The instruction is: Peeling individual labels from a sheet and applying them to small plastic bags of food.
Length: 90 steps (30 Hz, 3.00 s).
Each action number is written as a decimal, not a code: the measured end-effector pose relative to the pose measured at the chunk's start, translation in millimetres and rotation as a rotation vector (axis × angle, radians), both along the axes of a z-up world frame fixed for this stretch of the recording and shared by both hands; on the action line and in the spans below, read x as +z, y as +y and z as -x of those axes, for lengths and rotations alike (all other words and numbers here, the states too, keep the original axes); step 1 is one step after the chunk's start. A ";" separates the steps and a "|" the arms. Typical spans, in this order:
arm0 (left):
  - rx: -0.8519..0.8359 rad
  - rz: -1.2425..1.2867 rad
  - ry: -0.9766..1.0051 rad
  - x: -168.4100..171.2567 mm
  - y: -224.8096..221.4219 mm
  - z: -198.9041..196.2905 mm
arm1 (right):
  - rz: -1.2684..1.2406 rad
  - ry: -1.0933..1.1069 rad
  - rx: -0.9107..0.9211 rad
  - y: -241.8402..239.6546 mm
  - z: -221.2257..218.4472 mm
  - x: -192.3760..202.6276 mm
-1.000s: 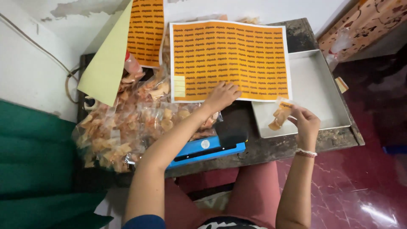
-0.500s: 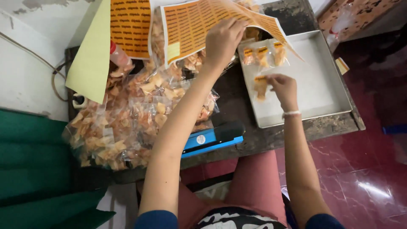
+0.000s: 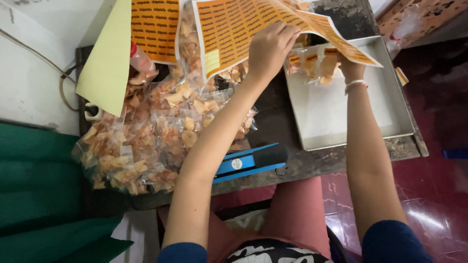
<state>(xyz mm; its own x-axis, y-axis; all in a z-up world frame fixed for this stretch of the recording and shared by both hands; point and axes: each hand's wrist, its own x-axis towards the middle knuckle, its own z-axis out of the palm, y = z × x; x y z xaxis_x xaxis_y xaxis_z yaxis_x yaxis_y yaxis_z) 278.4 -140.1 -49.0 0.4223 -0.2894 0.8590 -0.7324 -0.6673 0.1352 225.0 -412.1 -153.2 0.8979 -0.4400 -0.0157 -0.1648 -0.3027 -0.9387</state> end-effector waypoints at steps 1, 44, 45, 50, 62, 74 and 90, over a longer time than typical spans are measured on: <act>0.004 -0.002 -0.001 -0.8 0.4 1.2 | -0.041 -0.003 0.002 2.3 -0.6 2.8; 0.305 0.401 0.891 -70.3 168.7 52.5 | 0.214 -0.033 -0.387 -50.1 68.4 -14.5; 0.350 0.461 0.911 -72.8 173.7 50.9 | 0.521 -0.139 -0.371 -39.0 70.0 -6.4; 0.391 0.568 1.022 -99.3 177.5 52.9 | 0.645 -0.497 -0.015 63.7 53.8 44.1; 0.025 1.221 0.956 -107.5 183.6 65.9 | 0.491 -0.492 0.790 260.0 27.9 106.6; -0.339 1.416 1.098 -103.3 178.1 62.9 | 0.260 -0.186 0.750 277.0 -1.9 58.3; -0.254 1.253 1.045 -103.9 177.4 58.1 | 0.190 -0.133 0.701 283.3 4.3 67.6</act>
<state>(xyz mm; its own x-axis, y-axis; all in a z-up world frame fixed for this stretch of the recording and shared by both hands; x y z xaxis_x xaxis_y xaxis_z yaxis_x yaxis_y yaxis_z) 220.3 37.3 -152.8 0.9848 0.1736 -0.0113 -0.0501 0.3453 0.9372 220.7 -128.8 -85.6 0.9584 0.2530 0.1319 0.2381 -0.4544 -0.8584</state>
